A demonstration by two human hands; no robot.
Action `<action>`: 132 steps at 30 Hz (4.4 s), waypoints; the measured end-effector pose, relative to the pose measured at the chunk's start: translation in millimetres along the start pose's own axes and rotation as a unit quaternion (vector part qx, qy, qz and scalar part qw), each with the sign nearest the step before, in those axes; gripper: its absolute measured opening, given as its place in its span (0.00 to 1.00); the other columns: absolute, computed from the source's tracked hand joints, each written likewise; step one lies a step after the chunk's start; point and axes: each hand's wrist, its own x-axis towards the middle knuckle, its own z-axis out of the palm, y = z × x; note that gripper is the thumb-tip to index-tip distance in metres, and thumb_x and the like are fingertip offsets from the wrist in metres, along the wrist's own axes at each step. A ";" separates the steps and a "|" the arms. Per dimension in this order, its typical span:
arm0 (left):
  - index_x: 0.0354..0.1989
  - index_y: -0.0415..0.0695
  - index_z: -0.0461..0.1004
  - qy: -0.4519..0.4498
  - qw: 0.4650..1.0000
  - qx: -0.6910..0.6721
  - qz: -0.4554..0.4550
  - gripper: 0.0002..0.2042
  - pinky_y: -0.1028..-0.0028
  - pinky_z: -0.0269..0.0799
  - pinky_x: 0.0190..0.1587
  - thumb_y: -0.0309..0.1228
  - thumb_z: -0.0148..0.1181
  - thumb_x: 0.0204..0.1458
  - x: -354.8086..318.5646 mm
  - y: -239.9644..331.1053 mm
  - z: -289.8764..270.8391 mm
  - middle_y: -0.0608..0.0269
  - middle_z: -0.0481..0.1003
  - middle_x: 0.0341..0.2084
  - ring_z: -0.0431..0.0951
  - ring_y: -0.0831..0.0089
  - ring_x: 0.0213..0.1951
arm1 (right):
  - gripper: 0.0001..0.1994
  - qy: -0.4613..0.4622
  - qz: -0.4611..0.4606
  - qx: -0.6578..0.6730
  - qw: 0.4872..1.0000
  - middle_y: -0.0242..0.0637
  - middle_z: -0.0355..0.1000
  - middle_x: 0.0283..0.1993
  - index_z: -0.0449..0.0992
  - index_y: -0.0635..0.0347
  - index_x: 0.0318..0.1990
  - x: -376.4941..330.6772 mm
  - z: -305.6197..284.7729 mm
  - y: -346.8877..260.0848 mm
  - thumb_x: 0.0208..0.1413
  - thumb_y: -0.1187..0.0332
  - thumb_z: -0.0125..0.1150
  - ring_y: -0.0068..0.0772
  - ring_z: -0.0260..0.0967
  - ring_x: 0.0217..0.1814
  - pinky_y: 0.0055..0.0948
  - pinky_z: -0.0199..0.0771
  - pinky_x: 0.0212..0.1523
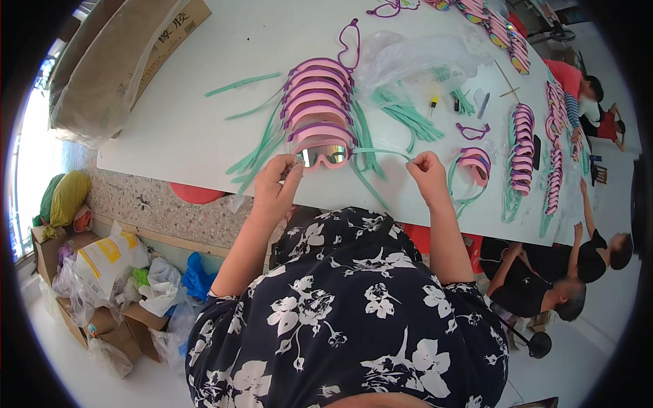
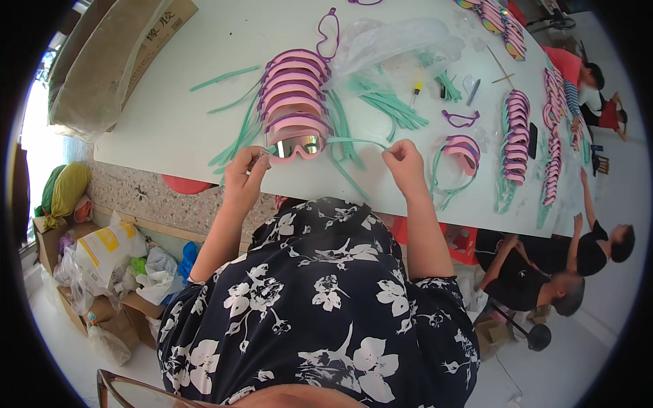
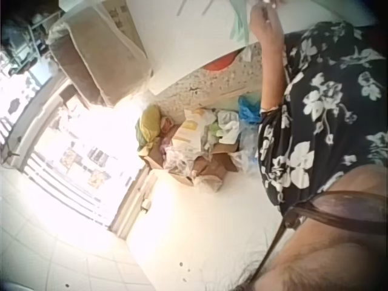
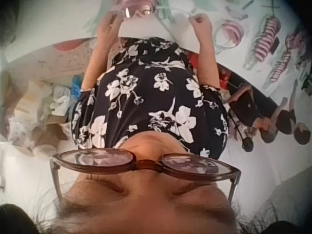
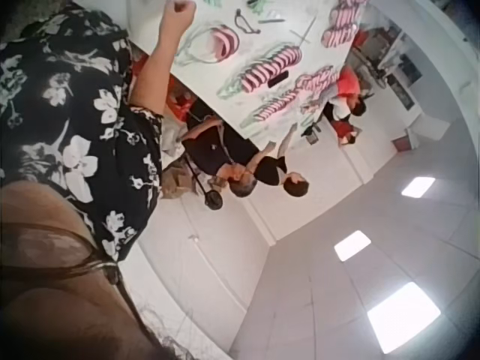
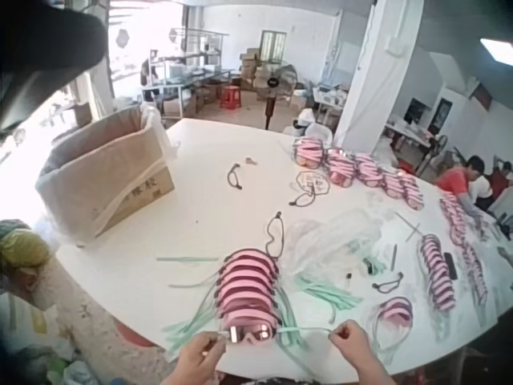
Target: Assembling sunglasses by attaching components and organizing them on an assembly line.
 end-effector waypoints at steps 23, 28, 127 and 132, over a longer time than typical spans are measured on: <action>0.41 0.40 0.71 -0.055 0.964 -0.245 -0.088 0.06 0.80 0.65 0.36 0.27 0.53 0.58 12.6 23.5 34.5 0.67 0.73 0.30 0.71 0.81 0.33 | 0.09 -0.313 -0.056 0.316 0.894 0.34 0.74 0.36 0.74 0.63 0.42 5.4 63.5 -100.0 0.52 0.76 0.62 0.22 0.74 0.31 0.19 0.69 0.25; 0.42 0.39 0.72 -0.073 0.914 -0.380 -0.121 0.08 0.77 0.66 0.41 0.26 0.56 0.57 16.2 20.8 30.2 0.64 0.75 0.33 0.72 0.78 0.36 | 0.08 -0.340 0.048 0.366 0.865 0.34 0.75 0.35 0.75 0.64 0.42 -13.7 73.9 -114.1 0.56 0.73 0.60 0.22 0.74 0.32 0.20 0.70 0.26; 0.45 0.37 0.77 -0.079 0.900 -0.354 -0.244 0.12 0.80 0.65 0.39 0.23 0.60 0.52 7.9 14.4 44.5 0.67 0.75 0.34 0.70 0.81 0.35 | 0.11 -0.193 0.194 0.516 0.812 0.36 0.76 0.38 0.75 0.66 0.42 -28.1 90.6 -80.4 0.58 0.67 0.60 0.26 0.75 0.39 0.23 0.74 0.41; 0.44 0.39 0.78 -0.087 0.898 -0.360 -0.237 0.11 0.80 0.64 0.38 0.23 0.60 0.52 8.0 17.1 43.3 0.69 0.76 0.32 0.69 0.82 0.34 | 0.10 -0.199 0.199 0.520 0.807 0.36 0.76 0.39 0.74 0.65 0.41 -29.0 89.3 -82.2 0.58 0.66 0.59 0.26 0.75 0.40 0.24 0.75 0.41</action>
